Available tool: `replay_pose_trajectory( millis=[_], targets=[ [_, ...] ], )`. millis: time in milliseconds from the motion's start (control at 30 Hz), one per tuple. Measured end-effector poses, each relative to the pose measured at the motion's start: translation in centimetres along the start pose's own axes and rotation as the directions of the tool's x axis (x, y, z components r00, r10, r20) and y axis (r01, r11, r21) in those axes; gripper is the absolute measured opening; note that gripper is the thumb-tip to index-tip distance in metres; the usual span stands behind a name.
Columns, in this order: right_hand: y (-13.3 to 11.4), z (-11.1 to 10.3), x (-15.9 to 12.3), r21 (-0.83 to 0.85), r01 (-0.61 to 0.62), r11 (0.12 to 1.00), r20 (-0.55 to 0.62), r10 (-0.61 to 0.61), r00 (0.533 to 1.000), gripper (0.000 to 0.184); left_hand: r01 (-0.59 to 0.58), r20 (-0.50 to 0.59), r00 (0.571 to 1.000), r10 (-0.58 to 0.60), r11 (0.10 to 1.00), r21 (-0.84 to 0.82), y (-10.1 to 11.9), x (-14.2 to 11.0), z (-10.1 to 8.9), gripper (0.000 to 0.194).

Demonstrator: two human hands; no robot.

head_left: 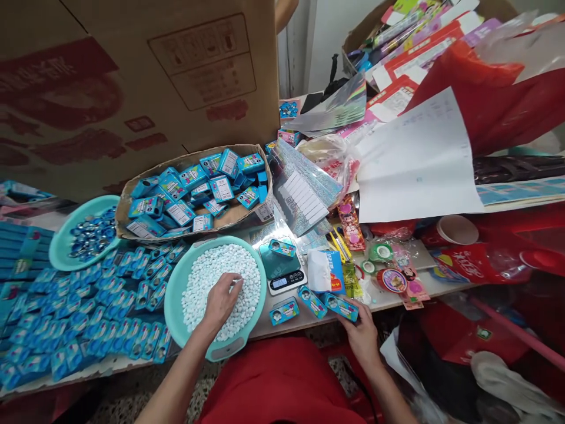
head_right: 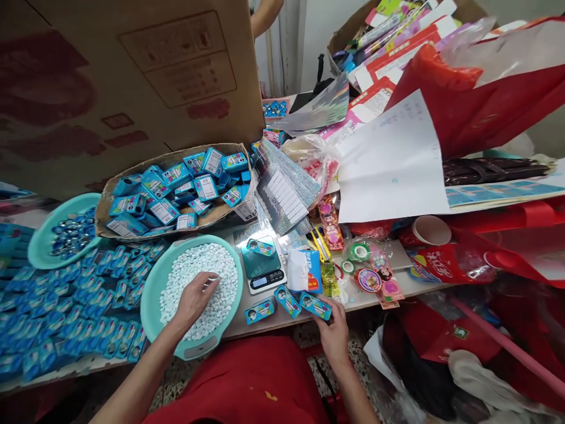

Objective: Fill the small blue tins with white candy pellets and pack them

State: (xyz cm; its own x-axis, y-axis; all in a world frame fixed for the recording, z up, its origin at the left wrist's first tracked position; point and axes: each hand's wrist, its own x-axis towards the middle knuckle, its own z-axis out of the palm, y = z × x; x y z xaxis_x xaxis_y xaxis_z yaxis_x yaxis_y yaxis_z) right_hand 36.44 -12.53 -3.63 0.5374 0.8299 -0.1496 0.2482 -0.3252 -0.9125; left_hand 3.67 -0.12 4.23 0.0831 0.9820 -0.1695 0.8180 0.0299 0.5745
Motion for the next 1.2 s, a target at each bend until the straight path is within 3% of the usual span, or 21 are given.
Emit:
replay_pose_trajectory(
  millis=[200, 300, 400, 500, 567, 633, 733, 867, 967, 1033, 1067, 1100, 1200],
  targets=[
    [0.0, -0.2, -0.3, -0.079, 0.003, 0.997, 0.043, 0.000, 0.999, 0.044, 0.027, -0.016, 1.000, -0.027, 0.999, 0.039, -0.8, -1.0, -0.1, 0.023],
    [0.3, -1.2, -1.2, -0.034, -0.070, 0.997, 0.057, 0.072, 0.996, 0.054, 0.020, -0.033, 0.999, -0.018, 0.998, 0.056, -1.1, -1.4, -0.1, 0.024],
    [-0.1, -2.9, -2.0, -0.028, -0.116, 0.993, 0.029, 0.117, 0.993, 0.053, 0.017, -0.053, 0.999, -0.014, 0.998, 0.059, -1.5, -1.7, -0.1, 0.023],
    [-2.5, -4.4, -1.7, -0.128, -0.088, 0.988, -0.083, 0.078, 0.993, 0.052, 0.035, -0.068, 0.997, -0.030, 0.996, 0.077, -1.8, -2.0, -0.1, 0.022],
    [-5.2, -4.3, -0.6, -0.202, 0.024, 0.979, -0.132, -0.052, 0.990, 0.053, 0.053, -0.075, 0.996, -0.046, 0.995, 0.086, -2.0, -2.3, -0.2, 0.022],
    [-8.2, -2.7, 1.2, -0.231, 0.200, 0.952, -0.104, -0.228, 0.968, 0.054, 0.066, -0.090, 0.994, -0.059, 0.995, 0.077, -2.0, -2.6, -0.4, 0.022],
    [-11.4, 2.3, 4.7, -0.180, 0.412, 0.893, 0.076, -0.405, 0.911, 0.054, 0.091, -0.131, 0.987, -0.088, 0.996, 0.017, -2.0, -3.0, -0.6, 0.021],
    [-12.2, 10.2, 8.6, -0.124, 0.491, 0.862, 0.331, -0.430, 0.840, 0.056, 0.145, -0.127, 0.979, -0.160, 0.982, -0.122, -1.9, -3.4, -0.4, 0.021],
    [-12.5, 13.0, 9.5, -0.126, 0.471, 0.873, 0.394, -0.392, 0.832, 0.044, 0.168, -0.116, 0.972, -0.206, 0.947, -0.275, -1.5, -3.5, -0.1, 0.019],
    [-14.1, 12.9, 8.9, -0.102, 0.512, 0.853, 0.391, -0.439, 0.809, 0.039, 0.240, -0.094, 0.944, -0.317, 0.853, -0.464, -0.8, -3.4, -0.3, 0.020],
    [-15.3, 12.5, 8.2, -0.080, 0.554, 0.829, 0.390, -0.485, 0.782, 0.037, 0.278, -0.063, 0.919, -0.388, 0.755, -0.593, -0.3, -3.3, -0.5, 0.023],
    [-16.7, 12.0, 7.5, -0.054, 0.606, 0.794, 0.394, -0.541, 0.743, 0.034, 0.298, -0.014, 0.892, -0.451, 0.613, -0.732, 0.4, -3.0, -0.7, 0.028],
    [-20.4, 11.5, 5.0, -0.026, 0.769, 0.639, 0.470, -0.671, 0.574, 0.029, 0.231, 0.188, 0.834, -0.518, 0.020, -0.973, 2.7, -1.5, -1.7, 0.047]
  ],
)
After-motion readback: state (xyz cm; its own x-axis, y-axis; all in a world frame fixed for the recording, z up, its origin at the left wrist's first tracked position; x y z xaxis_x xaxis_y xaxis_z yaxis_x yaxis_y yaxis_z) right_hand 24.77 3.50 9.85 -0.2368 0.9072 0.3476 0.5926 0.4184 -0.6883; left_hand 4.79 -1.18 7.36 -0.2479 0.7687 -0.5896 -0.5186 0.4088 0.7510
